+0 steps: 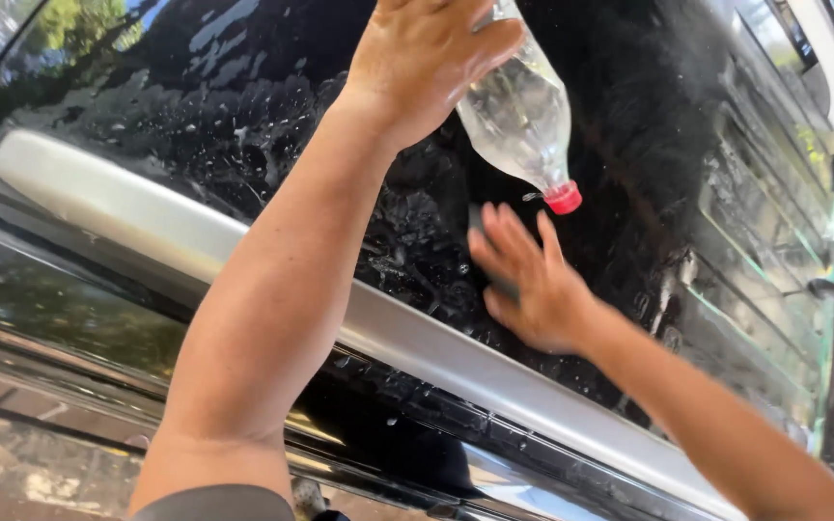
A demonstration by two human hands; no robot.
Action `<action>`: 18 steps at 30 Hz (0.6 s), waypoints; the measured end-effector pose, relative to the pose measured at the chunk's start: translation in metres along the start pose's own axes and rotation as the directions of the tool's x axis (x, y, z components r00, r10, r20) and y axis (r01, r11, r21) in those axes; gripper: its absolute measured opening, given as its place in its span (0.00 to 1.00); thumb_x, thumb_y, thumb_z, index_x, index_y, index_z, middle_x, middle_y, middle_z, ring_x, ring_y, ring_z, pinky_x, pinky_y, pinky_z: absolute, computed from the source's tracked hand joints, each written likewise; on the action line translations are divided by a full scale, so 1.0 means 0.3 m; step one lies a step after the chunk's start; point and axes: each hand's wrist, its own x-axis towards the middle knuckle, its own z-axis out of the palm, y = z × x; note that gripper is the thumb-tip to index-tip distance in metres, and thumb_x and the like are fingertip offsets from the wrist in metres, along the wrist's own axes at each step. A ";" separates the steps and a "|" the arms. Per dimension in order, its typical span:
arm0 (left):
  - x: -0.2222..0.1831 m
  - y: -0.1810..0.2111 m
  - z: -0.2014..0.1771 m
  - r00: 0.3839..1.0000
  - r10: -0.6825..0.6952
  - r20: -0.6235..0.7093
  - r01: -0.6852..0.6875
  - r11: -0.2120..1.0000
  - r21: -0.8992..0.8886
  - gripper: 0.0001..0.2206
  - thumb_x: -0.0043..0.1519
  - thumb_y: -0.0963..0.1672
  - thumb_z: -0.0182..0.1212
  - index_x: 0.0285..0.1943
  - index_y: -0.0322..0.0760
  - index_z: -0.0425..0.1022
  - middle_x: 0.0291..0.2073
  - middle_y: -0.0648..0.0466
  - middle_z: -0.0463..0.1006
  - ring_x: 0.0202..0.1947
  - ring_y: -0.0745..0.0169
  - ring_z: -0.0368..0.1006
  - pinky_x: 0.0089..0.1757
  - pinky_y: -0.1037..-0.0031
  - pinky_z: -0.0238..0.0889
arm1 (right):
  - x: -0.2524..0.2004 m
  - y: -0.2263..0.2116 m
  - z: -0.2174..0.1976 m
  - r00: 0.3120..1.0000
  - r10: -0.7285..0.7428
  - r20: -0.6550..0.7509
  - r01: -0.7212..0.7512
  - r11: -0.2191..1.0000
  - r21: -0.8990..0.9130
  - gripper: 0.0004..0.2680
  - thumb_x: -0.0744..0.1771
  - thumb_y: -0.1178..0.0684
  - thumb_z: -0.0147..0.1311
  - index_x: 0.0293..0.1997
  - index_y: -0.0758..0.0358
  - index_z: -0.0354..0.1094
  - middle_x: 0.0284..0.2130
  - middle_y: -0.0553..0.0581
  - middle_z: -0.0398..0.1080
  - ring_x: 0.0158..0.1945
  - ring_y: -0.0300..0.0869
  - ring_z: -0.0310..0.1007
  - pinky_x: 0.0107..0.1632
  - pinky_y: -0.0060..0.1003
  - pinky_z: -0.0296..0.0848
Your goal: Applying a dark window tint film to the sunroof of a vehicle using water and a squeegee.
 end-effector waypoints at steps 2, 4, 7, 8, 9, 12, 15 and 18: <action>-0.018 -0.004 0.031 0.987 0.066 -0.148 -0.046 0.989 0.137 0.11 0.57 0.47 0.67 0.48 0.62 0.75 0.48 0.72 0.73 0.51 0.72 0.70 0.40 0.70 0.68 | -0.177 0.096 0.113 0.957 -0.289 -0.005 0.286 0.949 -0.133 0.30 0.65 0.42 0.52 0.76 0.52 0.44 0.76 0.63 0.36 0.78 0.54 0.34 0.72 0.65 0.32; -0.010 -0.006 0.031 0.992 0.079 -0.097 -0.073 0.995 0.069 0.10 0.60 0.47 0.67 0.48 0.60 0.75 0.48 0.71 0.73 0.51 0.71 0.70 0.40 0.70 0.67 | -0.083 0.077 0.071 0.968 -0.252 -0.002 0.249 0.955 -0.160 0.30 0.65 0.43 0.53 0.75 0.55 0.45 0.75 0.66 0.38 0.77 0.56 0.36 0.70 0.64 0.35; -0.027 -0.004 0.059 0.998 0.066 -0.011 -0.067 0.991 -0.112 0.07 0.64 0.47 0.67 0.48 0.55 0.76 0.47 0.67 0.74 0.50 0.66 0.71 0.40 0.68 0.66 | 0.213 0.074 -0.001 0.997 -0.055 -0.046 0.055 0.998 0.000 0.24 0.68 0.43 0.49 0.72 0.60 0.52 0.71 0.68 0.50 0.74 0.59 0.47 0.71 0.58 0.46; -0.025 0.002 0.071 0.998 0.065 0.024 -0.058 0.972 -0.228 0.06 0.65 0.47 0.67 0.47 0.52 0.76 0.46 0.64 0.74 0.49 0.63 0.71 0.40 0.66 0.66 | 0.330 0.073 -0.024 0.989 0.131 -0.068 -0.115 0.973 0.201 0.20 0.71 0.42 0.44 0.71 0.61 0.58 0.68 0.67 0.60 0.72 0.59 0.55 0.72 0.51 0.55; -0.035 0.001 0.080 0.997 0.078 0.030 -0.069 0.971 -0.228 0.06 0.65 0.47 0.67 0.47 0.52 0.76 0.46 0.64 0.74 0.49 0.63 0.71 0.40 0.66 0.66 | 0.318 0.058 -0.020 0.988 0.136 -0.073 -0.117 0.970 0.212 0.20 0.71 0.42 0.44 0.71 0.61 0.58 0.68 0.67 0.60 0.72 0.59 0.55 0.72 0.51 0.55; -0.014 -0.009 0.083 0.988 0.054 0.142 -0.028 0.983 -0.179 0.04 0.67 0.43 0.65 0.48 0.48 0.75 0.45 0.62 0.75 0.45 0.59 0.72 0.37 0.62 0.65 | 0.191 0.009 -0.029 0.978 0.190 -0.088 -0.168 0.962 0.214 0.20 0.72 0.42 0.45 0.70 0.61 0.59 0.67 0.69 0.60 0.70 0.61 0.56 0.71 0.51 0.55; 0.000 -0.024 0.056 1.000 0.015 0.015 -0.014 0.999 -0.037 0.04 0.68 0.45 0.65 0.48 0.51 0.76 0.45 0.64 0.75 0.46 0.62 0.73 0.39 0.63 0.66 | -0.058 -0.001 0.028 0.969 -0.240 -0.054 0.225 0.953 -0.203 0.29 0.66 0.47 0.52 0.75 0.64 0.47 0.75 0.70 0.42 0.78 0.59 0.39 0.71 0.65 0.37; -0.005 -0.044 0.074 0.987 -0.025 -0.161 0.031 0.999 0.038 0.14 0.62 0.46 0.68 0.55 0.59 0.75 0.48 0.67 0.74 0.47 0.66 0.73 0.40 0.66 0.66 | -0.087 0.065 0.077 0.907 -0.419 0.044 0.421 0.896 -0.140 0.29 0.64 0.44 0.53 0.75 0.51 0.47 0.75 0.62 0.40 0.78 0.53 0.36 0.72 0.66 0.32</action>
